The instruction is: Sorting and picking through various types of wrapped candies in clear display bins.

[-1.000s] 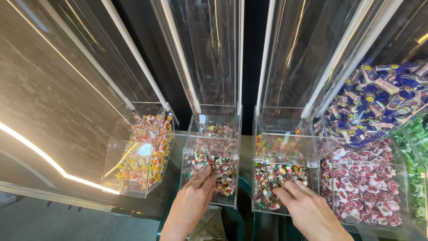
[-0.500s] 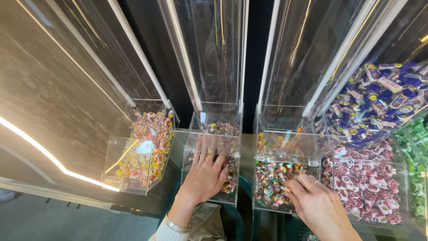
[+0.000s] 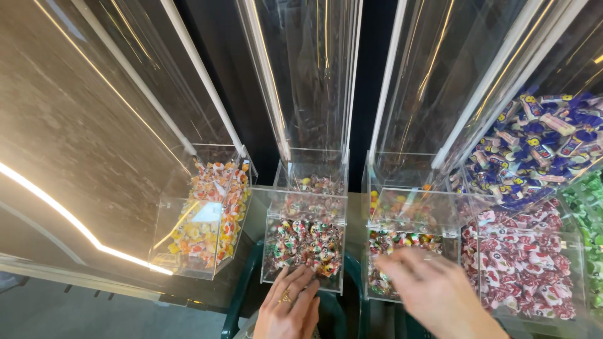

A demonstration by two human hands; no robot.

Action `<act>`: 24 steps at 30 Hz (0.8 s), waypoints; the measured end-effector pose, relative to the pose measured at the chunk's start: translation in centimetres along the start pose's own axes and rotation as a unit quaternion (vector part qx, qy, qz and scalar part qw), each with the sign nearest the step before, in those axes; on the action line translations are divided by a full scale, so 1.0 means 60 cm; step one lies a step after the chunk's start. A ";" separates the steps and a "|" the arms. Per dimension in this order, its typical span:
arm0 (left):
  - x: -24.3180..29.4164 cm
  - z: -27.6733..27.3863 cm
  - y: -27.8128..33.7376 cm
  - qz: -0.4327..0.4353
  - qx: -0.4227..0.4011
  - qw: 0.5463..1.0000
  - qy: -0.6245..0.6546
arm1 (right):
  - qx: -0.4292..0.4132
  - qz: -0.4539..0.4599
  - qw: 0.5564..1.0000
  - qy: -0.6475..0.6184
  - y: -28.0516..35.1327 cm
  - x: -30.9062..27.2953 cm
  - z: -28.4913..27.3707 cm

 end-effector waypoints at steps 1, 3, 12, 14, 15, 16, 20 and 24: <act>-0.001 0.002 0.011 0.004 0.017 1.000 -0.002 | -0.044 -0.123 0.991 -0.002 -0.010 -0.048 0.013; -0.006 0.010 0.028 0.005 0.038 0.999 -0.019 | -0.073 -0.181 0.981 0.018 -0.032 -0.120 0.049; -0.038 0.037 0.089 -0.035 0.114 0.989 -0.089 | -0.211 -0.112 0.925 0.296 -0.089 -0.166 0.272; -0.041 0.045 0.098 -0.033 0.121 0.988 -0.094 | -0.213 -0.057 0.928 0.299 -0.111 -0.159 0.270; -0.042 0.048 0.102 -0.038 0.116 0.988 -0.091 | -0.224 -0.032 0.929 0.294 -0.120 -0.154 0.269; -0.043 0.051 0.105 -0.044 0.111 0.989 -0.089 | -0.235 -0.007 0.928 0.289 -0.129 -0.149 0.268; -0.055 0.063 0.112 -0.054 0.086 0.991 -0.087 | -0.328 0.014 0.891 0.314 -0.136 -0.140 0.303; -0.085 0.088 0.140 -0.046 0.051 0.994 -0.088 | -0.284 0.016 0.885 0.370 -0.138 -0.156 0.258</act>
Point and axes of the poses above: each hand's wrist, its own y-axis away from the middle knuckle, its own z-axis out of the palm, x = y × z, the point moved 6 cm from there along -y, towards the middle knuckle, and after that the axes turned 4 degrees about z, right-handed, at the moved point
